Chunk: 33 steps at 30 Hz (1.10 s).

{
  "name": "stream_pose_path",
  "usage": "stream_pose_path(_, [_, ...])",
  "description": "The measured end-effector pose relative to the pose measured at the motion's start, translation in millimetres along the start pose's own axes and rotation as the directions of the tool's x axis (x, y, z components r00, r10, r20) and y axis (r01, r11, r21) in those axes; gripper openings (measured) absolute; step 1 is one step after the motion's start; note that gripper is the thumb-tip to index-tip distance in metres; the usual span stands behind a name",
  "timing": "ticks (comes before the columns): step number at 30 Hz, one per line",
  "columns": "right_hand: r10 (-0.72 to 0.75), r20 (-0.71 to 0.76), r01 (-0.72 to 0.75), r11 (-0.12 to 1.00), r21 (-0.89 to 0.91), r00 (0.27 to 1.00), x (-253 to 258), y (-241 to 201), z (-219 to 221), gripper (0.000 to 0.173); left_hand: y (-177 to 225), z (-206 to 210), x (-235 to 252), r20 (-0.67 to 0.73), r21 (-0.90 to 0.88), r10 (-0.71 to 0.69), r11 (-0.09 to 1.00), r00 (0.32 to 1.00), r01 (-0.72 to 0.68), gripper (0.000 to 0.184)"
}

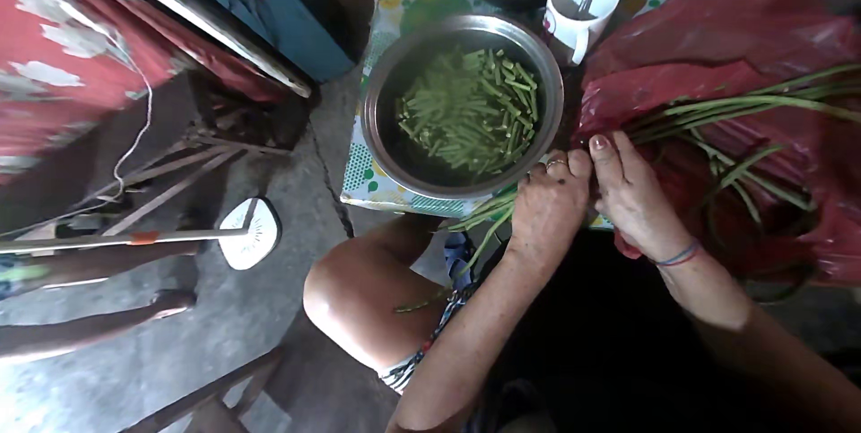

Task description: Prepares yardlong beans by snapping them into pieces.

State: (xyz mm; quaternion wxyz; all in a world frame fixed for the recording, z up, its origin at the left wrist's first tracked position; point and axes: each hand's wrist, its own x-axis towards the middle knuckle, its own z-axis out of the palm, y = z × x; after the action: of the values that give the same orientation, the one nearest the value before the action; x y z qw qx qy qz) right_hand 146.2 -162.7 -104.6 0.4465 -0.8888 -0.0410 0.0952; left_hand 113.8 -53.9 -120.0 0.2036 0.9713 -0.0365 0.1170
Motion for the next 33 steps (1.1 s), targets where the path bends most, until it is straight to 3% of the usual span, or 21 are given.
stream_pose_path(4, [-0.095, 0.024, 0.095, 0.995, -0.024, 0.995, 0, -3, -4, 0.039, -2, 1, 0, -0.118, -0.009, -0.021, 1.0, 0.993, 0.02, 0.019])
stream_pose_path(7, [-0.175, -0.015, 0.174, 0.983, -0.065, 0.984, -1, -1, -3, 0.038, 0, 1, 0, -0.121, 0.028, -0.034, 0.999, 0.992, 0.038, 0.02])
stream_pose_path(11, [-0.065, -0.065, 0.063, 0.997, -0.037, 0.996, 8, 2, 2, 0.04, -1, 2, 0, -0.08, -0.034, 0.014, 0.999, 0.997, -0.017, 0.02])
stream_pose_path(14, [0.02, 0.011, -0.021, 0.996, 0.087, 1.0, 25, 10, -1, 0.046, 0, 2, -5, -0.102, -0.149, 0.056, 0.986, 0.993, -0.071, 0.016])
stream_pose_path(17, [0.069, 0.163, -0.079, 0.995, 0.059, 0.984, 36, 7, -15, 0.054, 0, -15, -10, -0.001, -0.367, -0.049, 0.929, 0.999, 0.045, 0.02])
stream_pose_path(19, [0.07, 0.178, -0.074, 0.997, 0.017, 0.982, 38, -1, -23, 0.056, -7, -28, -17, 0.067, -0.449, -0.097, 0.886, 0.993, 0.117, 0.026])
stream_pose_path(22, [0.001, 0.191, -0.005, 1.0, 0.021, 0.982, 42, -8, -40, 0.056, -20, -41, -33, 0.106, -0.611, -0.134, 0.773, 0.985, 0.171, 0.028])
stream_pose_path(27, [-0.241, -0.063, 0.234, 0.966, -0.107, 0.968, 51, -6, -50, 0.039, -28, -57, -49, 0.249, -0.848, -0.121, 0.452, 0.961, 0.276, 0.025])
stream_pose_path(29, [-0.292, -0.083, 0.277, 0.948, -0.157, 0.953, 41, -16, -49, 0.028, -26, -62, -49, 0.272, -0.857, -0.121, 0.421, 0.955, 0.298, 0.02])
stream_pose_path(33, [-0.402, 0.095, 0.407, 0.912, -0.047, 0.911, 7, -34, -39, 0.03, -24, -73, -45, 0.334, -0.813, -0.101, 0.472, 0.937, 0.341, 0.03])
